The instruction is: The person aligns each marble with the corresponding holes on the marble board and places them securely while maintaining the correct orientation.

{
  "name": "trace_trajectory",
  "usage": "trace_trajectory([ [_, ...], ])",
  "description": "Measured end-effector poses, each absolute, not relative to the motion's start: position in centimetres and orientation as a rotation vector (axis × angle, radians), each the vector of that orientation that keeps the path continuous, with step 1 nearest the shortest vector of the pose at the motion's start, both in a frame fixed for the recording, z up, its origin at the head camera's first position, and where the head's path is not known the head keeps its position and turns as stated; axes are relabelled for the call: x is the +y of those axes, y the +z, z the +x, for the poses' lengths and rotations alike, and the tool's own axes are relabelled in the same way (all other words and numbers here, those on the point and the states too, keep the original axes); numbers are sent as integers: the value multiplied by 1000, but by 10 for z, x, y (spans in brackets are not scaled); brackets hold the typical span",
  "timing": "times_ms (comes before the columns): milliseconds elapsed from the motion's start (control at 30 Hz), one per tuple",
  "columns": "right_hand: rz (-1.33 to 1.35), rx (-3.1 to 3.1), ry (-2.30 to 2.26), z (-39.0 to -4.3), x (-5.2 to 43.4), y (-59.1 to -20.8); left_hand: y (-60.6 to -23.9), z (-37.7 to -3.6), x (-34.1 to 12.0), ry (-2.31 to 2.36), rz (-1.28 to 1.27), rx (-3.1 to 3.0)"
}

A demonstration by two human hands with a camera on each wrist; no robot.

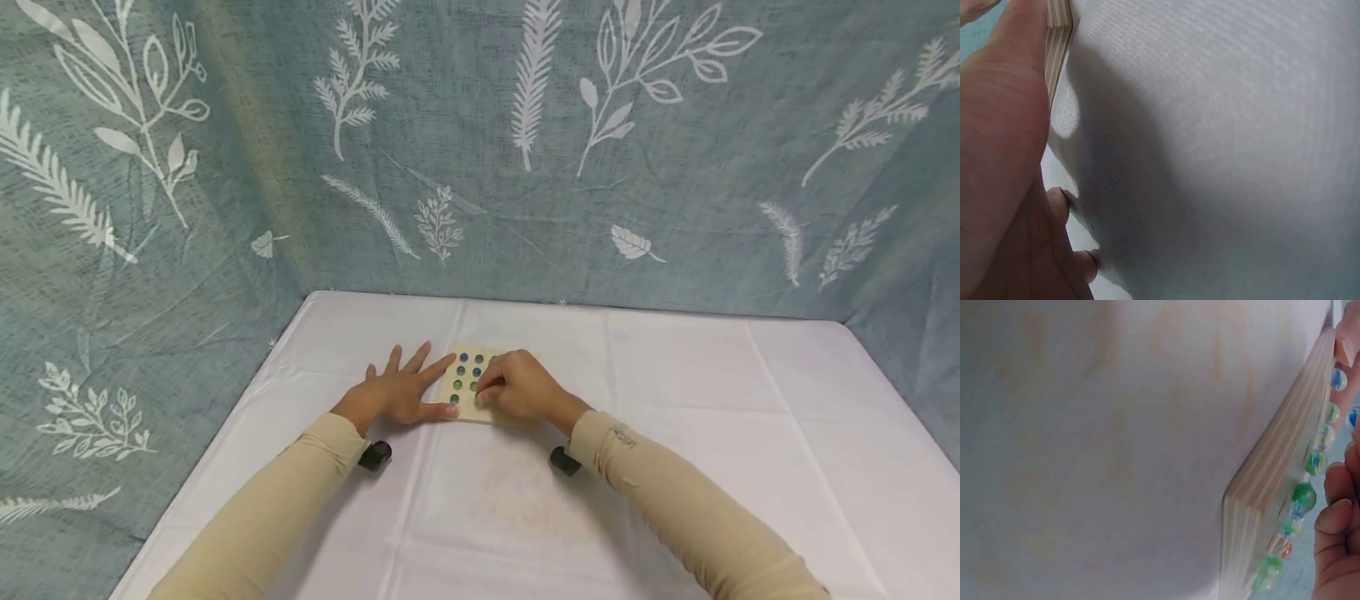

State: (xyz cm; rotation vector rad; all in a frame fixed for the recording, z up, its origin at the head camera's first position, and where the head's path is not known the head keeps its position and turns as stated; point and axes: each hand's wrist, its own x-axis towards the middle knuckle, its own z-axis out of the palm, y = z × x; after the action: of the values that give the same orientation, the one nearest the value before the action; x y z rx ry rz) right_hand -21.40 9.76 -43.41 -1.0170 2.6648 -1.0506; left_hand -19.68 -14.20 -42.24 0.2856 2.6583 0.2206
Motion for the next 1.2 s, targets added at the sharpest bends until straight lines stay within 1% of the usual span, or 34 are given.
trace_trajectory([
  [267, -1075, 2650, -1042, -215, 91, -438, -421, -195, -141, 208, 306, 2650],
  [867, -1138, 2763, -748, -211, 79, -436, -421, -198, -141, 217, 298, 2656],
  [1200, -1174, 2780, -686, -208, 79, -436, -421, -197, -142, 209, 291, 2646],
])
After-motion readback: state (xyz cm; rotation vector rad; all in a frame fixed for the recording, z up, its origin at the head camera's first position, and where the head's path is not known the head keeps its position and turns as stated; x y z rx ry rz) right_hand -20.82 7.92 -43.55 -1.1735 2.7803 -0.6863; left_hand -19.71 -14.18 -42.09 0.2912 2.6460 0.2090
